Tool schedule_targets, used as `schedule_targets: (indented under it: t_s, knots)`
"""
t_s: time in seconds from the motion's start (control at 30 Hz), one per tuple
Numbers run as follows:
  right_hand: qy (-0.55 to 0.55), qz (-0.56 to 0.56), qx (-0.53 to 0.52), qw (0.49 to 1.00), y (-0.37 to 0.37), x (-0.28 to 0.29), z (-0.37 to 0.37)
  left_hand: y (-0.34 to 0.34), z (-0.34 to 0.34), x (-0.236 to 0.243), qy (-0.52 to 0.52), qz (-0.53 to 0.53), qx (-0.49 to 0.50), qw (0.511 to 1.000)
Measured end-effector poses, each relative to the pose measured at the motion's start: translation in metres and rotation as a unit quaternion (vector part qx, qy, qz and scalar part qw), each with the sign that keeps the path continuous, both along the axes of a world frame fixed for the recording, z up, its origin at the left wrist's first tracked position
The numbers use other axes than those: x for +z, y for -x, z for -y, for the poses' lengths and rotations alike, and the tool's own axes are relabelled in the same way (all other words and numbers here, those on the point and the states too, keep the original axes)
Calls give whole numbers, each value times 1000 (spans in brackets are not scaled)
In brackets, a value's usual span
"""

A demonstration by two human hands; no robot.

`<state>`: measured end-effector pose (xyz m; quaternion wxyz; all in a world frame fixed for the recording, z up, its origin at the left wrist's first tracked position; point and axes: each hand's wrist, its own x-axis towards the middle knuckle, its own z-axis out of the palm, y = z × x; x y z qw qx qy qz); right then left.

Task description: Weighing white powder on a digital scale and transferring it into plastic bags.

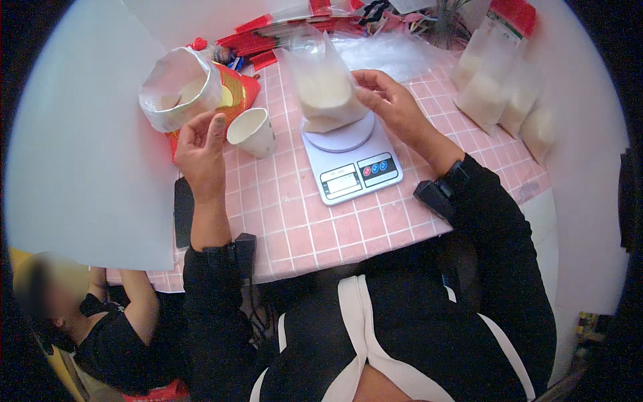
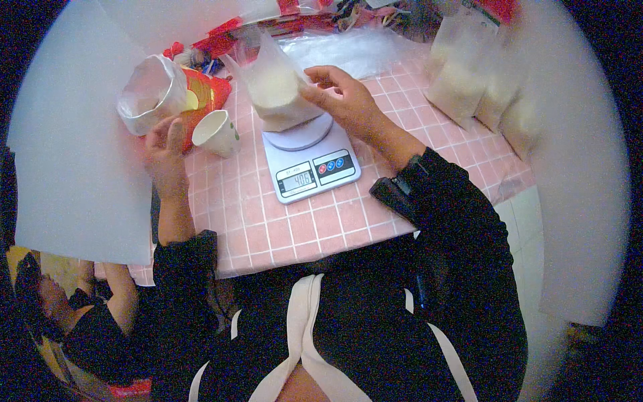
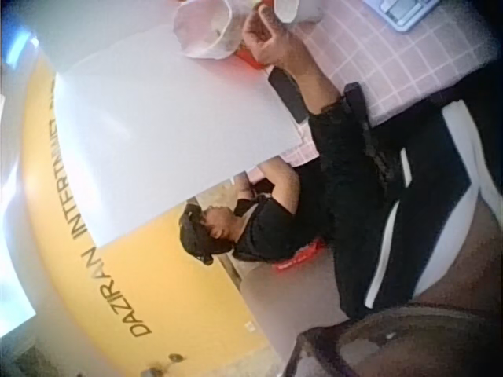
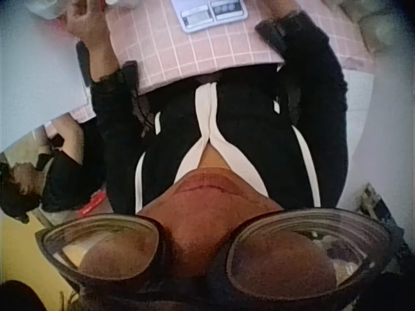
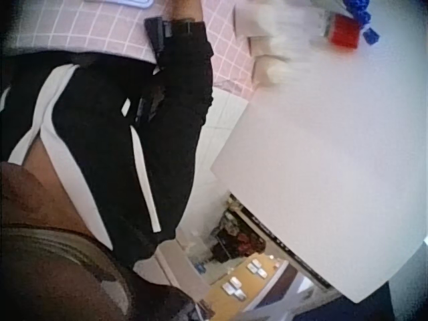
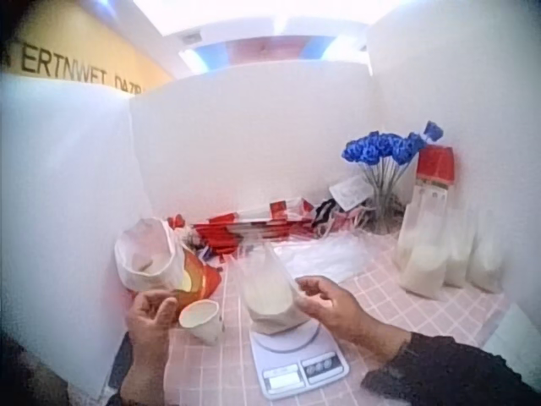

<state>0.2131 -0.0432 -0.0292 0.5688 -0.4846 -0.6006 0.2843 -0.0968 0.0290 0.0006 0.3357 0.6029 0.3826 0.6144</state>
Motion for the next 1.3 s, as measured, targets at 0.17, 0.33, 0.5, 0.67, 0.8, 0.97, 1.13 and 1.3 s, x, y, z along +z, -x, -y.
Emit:
schedule_targets:
  t_s: [0.17, 0.33, 0.5, 0.67, 0.8, 0.97, 1.13, 1.3]
  knots:
    - [0, 79, 23, 997, -1, 0, 2, -21, 25, 20, -50, -107, 37, 992]
    - [60, 115, 31, 991, 9, 11, 7, -71, 19, 4, -47, -156, -95, 982]
    - [108, 215, 2, 971, 9, 23, 11, -100, -5, -5, 13, -177, -234, 956]
    - [45, 237, -44, 970, 8, 8, 4, -106, 3, -4, 26, -179, -236, 955]
    - [8, 277, -76, 958, 14, 14, 10, -102, 16, -2, 36, -114, -253, 960]
    - [42, 94, 12, 995, 18, 13, 18, -98, 38, 9, 82, -10, -282, 956]
    - [5, 56, 46, 997, 26, 11, 26, -97, 47, 2, 129, 105, -361, 918]
    - [-21, -73, 94, 993, 28, 9, 30, -98, 53, -4, 159, 215, -405, 874]
